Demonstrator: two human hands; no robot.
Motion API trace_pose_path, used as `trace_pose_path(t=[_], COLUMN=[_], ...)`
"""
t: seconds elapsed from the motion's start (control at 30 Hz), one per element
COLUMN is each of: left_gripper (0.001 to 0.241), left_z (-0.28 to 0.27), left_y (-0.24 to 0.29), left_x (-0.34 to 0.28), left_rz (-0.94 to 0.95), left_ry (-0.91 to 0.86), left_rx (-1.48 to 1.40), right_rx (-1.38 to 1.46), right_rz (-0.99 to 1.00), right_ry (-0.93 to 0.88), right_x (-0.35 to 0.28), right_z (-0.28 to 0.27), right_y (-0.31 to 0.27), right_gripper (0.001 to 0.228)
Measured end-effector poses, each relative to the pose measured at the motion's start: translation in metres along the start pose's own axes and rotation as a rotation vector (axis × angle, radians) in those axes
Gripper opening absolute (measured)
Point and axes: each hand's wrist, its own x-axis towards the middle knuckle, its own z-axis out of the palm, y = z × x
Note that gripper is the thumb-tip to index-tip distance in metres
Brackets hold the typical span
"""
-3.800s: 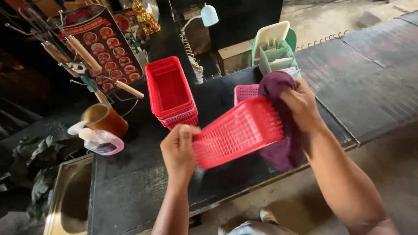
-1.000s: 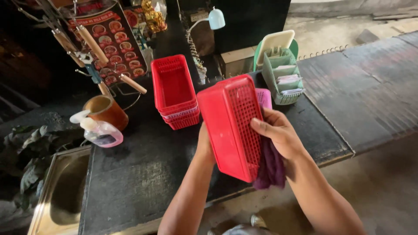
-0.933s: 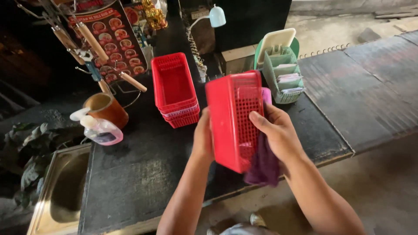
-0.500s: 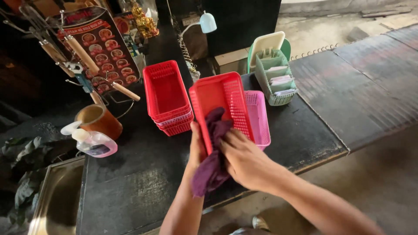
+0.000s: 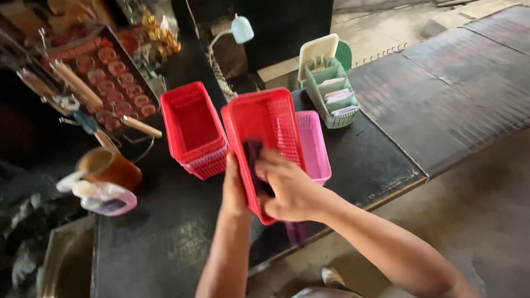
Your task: Wiping down and organizing plastic storage baskets at a bar counter.
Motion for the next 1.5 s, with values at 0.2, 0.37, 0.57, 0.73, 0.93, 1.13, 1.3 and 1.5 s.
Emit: trace_pose_path(t=[0.2, 0.37, 0.57, 0.73, 0.93, 1.13, 1.3, 1.5], left_gripper=[0.058, 0.056, 0.048, 0.055, 0.052, 0.043, 0.025, 0.024], left_z=[0.048, 0.057, 0.012, 0.072, 0.086, 0.151, 0.12, 0.073], left_y=[-0.004, -0.009, 0.009, 0.014, 0.026, 0.089, 0.156, 0.198], left_x=[-0.001, -0.005, -0.006, 0.002, -0.007, -0.018, 0.01, 0.042], left_rz=[0.042, 0.064, 0.169, 0.118, 0.232, 0.482, 0.447, 0.45], left_ry=[0.268, 0.257, 0.148, 0.405, 0.404, 0.363, 0.635, 0.702], left_rx=[0.438, 0.478, 0.31, 0.248, 0.458, 1.344, 2.057, 2.137], right_rx=[-0.528, -0.599, -0.349, -0.096, -0.392, -0.573, -0.416, -0.292], right_rz=[0.033, -0.007, -0.136, -0.301, -0.389, -0.485, -0.468, -0.217], right_ry=[-0.129, 0.287, 0.098, -0.097, -0.07, -0.145, 0.103, 0.343], right_x=[0.018, 0.033, -0.009, -0.021, -0.008, 0.038, 0.097, 0.117], right_z=[-0.015, -0.017, -0.012, -0.021, -0.015, -0.001, 0.002, 0.033], right_y=[0.008, 0.012, -0.007, -0.024, -0.021, -0.034, -0.041, -0.01], right_gripper=[0.039, 0.043, 0.037, 0.042, 0.032, 0.027, 0.055, 0.046])
